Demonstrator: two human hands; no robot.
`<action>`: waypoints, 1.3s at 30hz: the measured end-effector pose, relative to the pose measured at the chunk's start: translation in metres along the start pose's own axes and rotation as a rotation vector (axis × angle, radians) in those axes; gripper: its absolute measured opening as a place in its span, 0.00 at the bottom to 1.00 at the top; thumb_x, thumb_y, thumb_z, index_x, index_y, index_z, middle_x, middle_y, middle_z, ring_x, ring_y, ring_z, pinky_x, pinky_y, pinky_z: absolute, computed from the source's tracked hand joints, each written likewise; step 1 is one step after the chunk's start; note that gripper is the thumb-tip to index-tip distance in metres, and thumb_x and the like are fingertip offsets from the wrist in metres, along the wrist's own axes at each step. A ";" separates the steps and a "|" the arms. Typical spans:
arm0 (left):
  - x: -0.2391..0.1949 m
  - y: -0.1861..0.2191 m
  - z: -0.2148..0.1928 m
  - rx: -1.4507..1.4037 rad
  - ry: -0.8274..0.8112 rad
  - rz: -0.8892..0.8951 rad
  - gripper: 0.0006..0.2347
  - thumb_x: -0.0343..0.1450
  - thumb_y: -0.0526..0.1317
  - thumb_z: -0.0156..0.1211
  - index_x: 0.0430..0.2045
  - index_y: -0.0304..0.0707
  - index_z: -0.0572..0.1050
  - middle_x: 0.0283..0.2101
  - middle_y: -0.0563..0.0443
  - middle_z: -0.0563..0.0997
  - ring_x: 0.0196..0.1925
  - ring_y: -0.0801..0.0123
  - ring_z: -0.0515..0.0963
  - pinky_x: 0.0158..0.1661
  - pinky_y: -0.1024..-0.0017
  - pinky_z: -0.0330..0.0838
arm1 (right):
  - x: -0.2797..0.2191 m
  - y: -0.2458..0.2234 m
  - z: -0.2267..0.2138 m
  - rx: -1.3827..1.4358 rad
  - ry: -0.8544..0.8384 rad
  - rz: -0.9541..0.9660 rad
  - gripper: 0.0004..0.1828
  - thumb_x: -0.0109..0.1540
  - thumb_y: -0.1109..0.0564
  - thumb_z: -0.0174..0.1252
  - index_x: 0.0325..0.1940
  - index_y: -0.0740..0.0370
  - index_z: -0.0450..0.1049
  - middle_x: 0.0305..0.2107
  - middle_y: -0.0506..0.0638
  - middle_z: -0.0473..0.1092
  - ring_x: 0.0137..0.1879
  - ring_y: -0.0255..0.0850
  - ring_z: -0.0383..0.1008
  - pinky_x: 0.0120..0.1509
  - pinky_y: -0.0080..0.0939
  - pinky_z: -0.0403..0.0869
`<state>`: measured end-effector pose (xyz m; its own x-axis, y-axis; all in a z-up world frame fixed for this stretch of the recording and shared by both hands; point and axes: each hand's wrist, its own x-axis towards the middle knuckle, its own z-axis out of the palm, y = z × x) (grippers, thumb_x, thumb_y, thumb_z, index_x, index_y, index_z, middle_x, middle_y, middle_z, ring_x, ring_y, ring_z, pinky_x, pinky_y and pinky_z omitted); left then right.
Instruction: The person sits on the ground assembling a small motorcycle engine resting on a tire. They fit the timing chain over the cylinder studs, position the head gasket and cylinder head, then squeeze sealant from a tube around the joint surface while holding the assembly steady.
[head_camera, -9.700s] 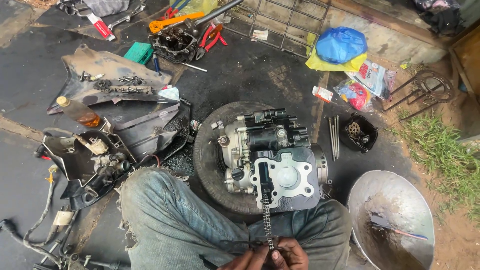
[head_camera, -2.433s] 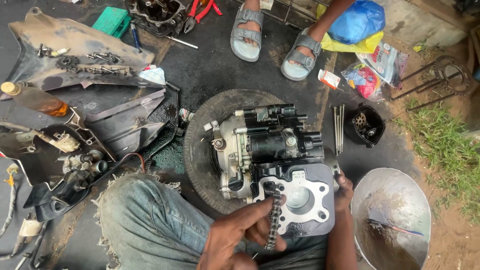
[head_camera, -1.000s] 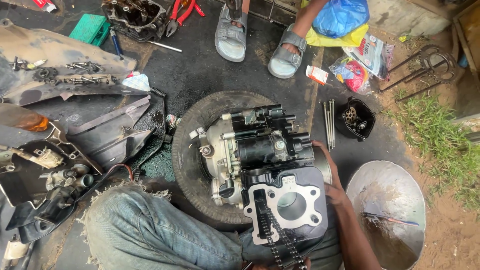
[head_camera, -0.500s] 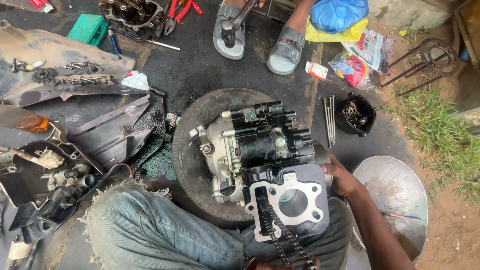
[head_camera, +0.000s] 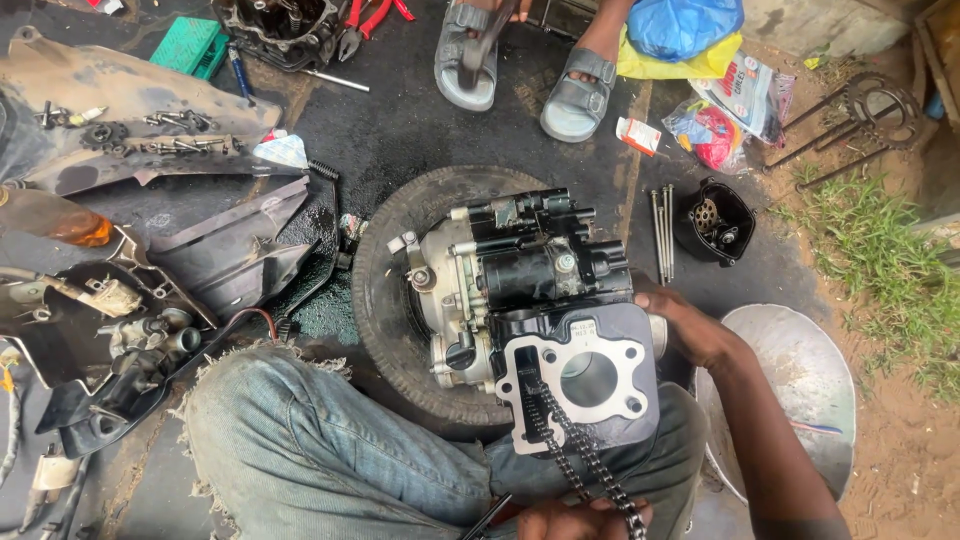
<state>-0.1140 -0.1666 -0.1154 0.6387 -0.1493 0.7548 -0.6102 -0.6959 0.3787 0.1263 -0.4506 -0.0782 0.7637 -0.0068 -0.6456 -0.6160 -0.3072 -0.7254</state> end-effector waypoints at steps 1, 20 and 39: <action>0.002 -0.001 0.015 0.010 0.008 0.008 0.07 0.69 0.50 0.65 0.23 0.56 0.78 0.20 0.69 0.75 0.17 0.82 0.76 0.20 0.75 0.72 | 0.011 0.021 -0.009 0.008 0.015 0.018 0.60 0.50 0.28 0.64 0.76 0.68 0.57 0.70 0.68 0.62 0.78 0.59 0.55 0.79 0.54 0.52; 0.045 -0.006 -0.011 -0.774 0.236 -0.467 0.06 0.67 0.33 0.70 0.34 0.31 0.81 0.33 0.48 0.81 0.35 0.66 0.86 0.39 0.65 0.82 | 0.006 0.020 -0.007 0.227 -0.025 0.044 0.63 0.48 0.25 0.61 0.77 0.63 0.54 0.72 0.60 0.57 0.76 0.53 0.54 0.76 0.58 0.55; -0.018 -0.018 0.031 -0.606 0.199 -0.222 0.10 0.69 0.38 0.77 0.26 0.36 0.78 0.24 0.51 0.81 0.28 0.68 0.88 0.37 0.64 0.83 | 0.012 0.022 -0.019 -0.044 -0.054 -0.131 0.68 0.47 0.23 0.60 0.81 0.61 0.44 0.77 0.61 0.44 0.83 0.53 0.38 0.80 0.59 0.42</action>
<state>-0.1001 -0.1733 -0.1518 0.7165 0.1245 0.6864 -0.6663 -0.1692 0.7262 0.1256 -0.4752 -0.0970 0.8248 0.0866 -0.5587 -0.5018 -0.3431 -0.7940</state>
